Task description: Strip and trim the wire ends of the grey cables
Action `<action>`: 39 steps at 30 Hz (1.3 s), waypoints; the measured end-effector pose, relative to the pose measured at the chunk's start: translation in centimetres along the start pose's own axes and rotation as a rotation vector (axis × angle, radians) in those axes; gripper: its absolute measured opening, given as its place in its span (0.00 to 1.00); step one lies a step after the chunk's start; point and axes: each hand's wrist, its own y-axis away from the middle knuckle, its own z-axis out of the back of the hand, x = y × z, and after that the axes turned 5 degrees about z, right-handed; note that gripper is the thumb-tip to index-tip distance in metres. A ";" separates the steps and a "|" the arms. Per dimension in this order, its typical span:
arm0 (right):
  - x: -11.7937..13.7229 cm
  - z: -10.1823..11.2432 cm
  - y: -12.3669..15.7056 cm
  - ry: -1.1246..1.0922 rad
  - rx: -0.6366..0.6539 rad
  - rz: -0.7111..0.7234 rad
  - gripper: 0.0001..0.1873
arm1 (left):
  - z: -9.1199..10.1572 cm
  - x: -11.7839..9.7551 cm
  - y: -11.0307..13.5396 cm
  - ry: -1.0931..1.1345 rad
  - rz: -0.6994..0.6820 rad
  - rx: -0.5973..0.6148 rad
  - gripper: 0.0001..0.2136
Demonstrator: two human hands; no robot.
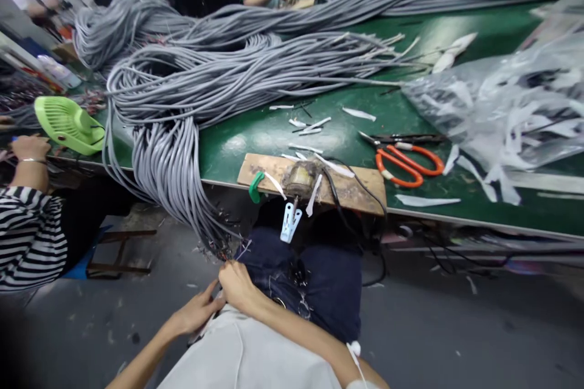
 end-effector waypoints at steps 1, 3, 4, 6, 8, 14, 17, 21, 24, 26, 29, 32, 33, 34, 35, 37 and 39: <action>0.1 0.0 0.0 -0.005 0.002 -0.002 0.16 | -0.1 -0.1 0.0 -0.030 -0.020 -0.016 0.34; 0.3 0.1 0.0 -0.017 0.008 -0.014 0.16 | -0.4 -0.5 -0.3 -0.062 -0.076 -0.042 0.27; 0.4 0.1 0.0 -0.025 0.012 -0.020 0.16 | -0.5 -0.8 -0.6 -0.073 -0.107 -0.048 0.24; 0.4 0.2 -0.1 -0.043 0.021 -0.030 0.16 | -0.8 -1.2 -1.3 -0.088 -0.144 -0.052 0.19; 0.4 0.2 -0.3 -0.064 0.025 -0.039 0.15 | -1.1 -1.5 -2.2 -0.093 -0.149 -0.056 0.18; -0.8 -0.4 -0.9 -0.147 0.012 -0.046 0.14 | -1.2 -0.9 -2.5 -0.030 -0.059 -0.055 0.25; -1.6 -1.1 -1.0 -0.194 -0.005 -0.049 0.14 | -0.9 -0.3 -1.3 0.028 0.008 0.015 0.36; -2.3 -1.9 -1.1 -0.242 -0.060 -0.056 0.14 | -1.3 -0.7 -1.6 0.132 -0.055 -0.099 0.32; -2.8 -1.8 -1.1 -0.291 -0.130 -0.055 0.14 | -1.1 -1.6 -2.7 0.147 -0.092 -0.162 0.29; -3.5 -1.4 -1.0 -0.327 -0.176 -0.060 0.14 | 0.1 -2.2 -2.5 0.090 -0.135 -0.116 0.29; -5.5 -0.9 0.0 -0.336 -0.275 -0.121 0.14 | 4.2 -3.5 -0.1 -0.045 -0.264 0.015 0.28; -8.9 -1.6 2.3 -0.282 -0.531 -0.248 0.18 | 10.8 -5.8 3.4 0.041 -0.478 -0.176 0.23; -10.3 -2.1 3.2 -0.260 -0.653 -0.285 0.19 | 13.4 -6.9 4.3 0.081 -0.528 -0.317 0.22; -11.6 -2.6 4.3 -0.242 -0.754 -0.330 0.19 | 15.9 -8.0 4.8 0.099 -0.583 -0.465 0.21; -12.9 -3.2 5.5 -0.219 -0.837 -0.370 0.20 | 18.5 -9.3 5.0 0.094 -0.635 -0.636 0.20; -14.9 -4.2 7.9 -0.164 -0.956 -0.442 0.21 | 23.3 -12.0 4.2 0.051 -0.743 -1.001 0.19; -16.1 -4.8 10.5 -0.129 -1.056 -0.536 0.23 | 27.3 -14.6 2.3 -0.056 -0.789 -1.217 0.19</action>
